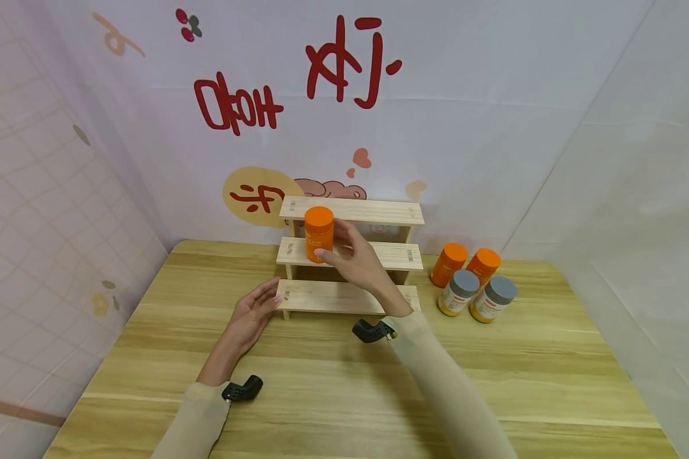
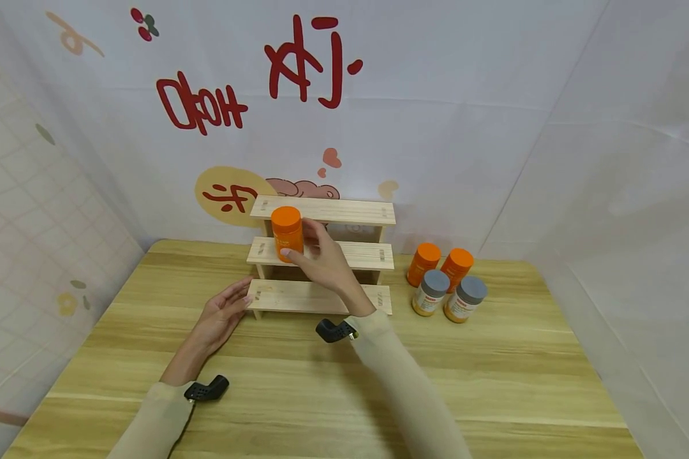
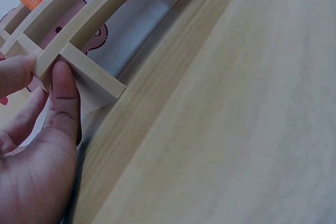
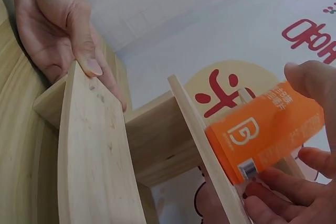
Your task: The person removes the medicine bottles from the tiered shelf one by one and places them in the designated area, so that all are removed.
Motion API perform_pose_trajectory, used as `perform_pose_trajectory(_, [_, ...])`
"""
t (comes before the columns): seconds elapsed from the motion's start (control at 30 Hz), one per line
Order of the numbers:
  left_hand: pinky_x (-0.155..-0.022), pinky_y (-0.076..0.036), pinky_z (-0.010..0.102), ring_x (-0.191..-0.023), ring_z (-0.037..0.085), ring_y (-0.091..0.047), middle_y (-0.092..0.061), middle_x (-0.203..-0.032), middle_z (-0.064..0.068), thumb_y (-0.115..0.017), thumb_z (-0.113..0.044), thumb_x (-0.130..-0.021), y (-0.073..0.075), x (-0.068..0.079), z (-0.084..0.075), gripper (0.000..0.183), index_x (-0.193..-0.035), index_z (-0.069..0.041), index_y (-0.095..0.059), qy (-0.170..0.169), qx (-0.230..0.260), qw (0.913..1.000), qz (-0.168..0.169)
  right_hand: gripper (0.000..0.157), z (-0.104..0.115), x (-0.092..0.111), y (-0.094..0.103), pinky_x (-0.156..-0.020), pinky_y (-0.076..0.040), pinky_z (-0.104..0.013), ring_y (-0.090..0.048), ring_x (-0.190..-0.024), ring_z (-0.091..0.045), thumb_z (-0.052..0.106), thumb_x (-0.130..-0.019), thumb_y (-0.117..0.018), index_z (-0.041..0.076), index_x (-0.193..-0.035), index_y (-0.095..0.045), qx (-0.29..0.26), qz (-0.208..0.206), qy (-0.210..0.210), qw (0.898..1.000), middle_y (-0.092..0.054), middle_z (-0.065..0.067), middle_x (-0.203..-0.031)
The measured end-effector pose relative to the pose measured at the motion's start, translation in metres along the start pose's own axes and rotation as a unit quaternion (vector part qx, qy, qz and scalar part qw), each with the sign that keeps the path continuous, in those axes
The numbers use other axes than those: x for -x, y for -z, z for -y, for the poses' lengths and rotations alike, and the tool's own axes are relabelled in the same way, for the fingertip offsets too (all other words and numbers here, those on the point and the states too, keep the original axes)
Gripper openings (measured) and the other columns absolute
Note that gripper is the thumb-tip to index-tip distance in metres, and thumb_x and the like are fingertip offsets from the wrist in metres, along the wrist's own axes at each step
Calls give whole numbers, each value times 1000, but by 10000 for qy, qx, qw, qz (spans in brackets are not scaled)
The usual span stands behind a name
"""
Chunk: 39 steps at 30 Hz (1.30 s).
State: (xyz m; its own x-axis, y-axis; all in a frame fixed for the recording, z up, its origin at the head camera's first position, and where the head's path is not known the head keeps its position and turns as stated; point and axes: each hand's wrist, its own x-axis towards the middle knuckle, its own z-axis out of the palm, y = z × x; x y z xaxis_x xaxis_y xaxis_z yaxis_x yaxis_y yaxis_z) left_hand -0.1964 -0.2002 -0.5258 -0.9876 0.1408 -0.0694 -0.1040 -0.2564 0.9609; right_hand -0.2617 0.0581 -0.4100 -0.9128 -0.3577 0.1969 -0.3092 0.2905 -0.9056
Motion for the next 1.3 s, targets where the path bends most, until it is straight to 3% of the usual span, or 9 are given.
perform_pose_trajectory(0.27, [-90, -53, 13, -114, 3, -59, -55, -126, -1, -63, -6, -102, 1, 1, 0, 68, -159, 5, -28, -156, 38, 9998, 105, 65, -1, -7, -10, -110, -51, -41, -60, -129, -23, 31, -95, -76, 18, -151, -45, 0, -114, 200, 9997, -61, -7, -141])
perform_pose_trajectory(0.57, [-89, -53, 13, -113, 3, -58, -55, -125, -3, -63, -7, -102, 1, 3, -1, 65, -159, 1, -32, -58, 15, 10000, 63, 65, 1, -15, -19, -105, -55, -39, -62, -126, -24, 31, -95, -75, 13, -150, -45, 161, -227, 154, 9995, -61, -10, -138])
perform_pose_trajectory(1.3, [-93, -52, 14, -117, 4, -56, -50, -131, 1, -62, -6, -102, 1, 0, 1, 67, -159, 2, -29, -26, -51, 10000, 59, 62, 17, -6, -15, -105, -55, -38, -61, -127, -25, 31, -95, -76, 15, -148, -48, 101, -416, 283, 9987, -62, -9, -137])
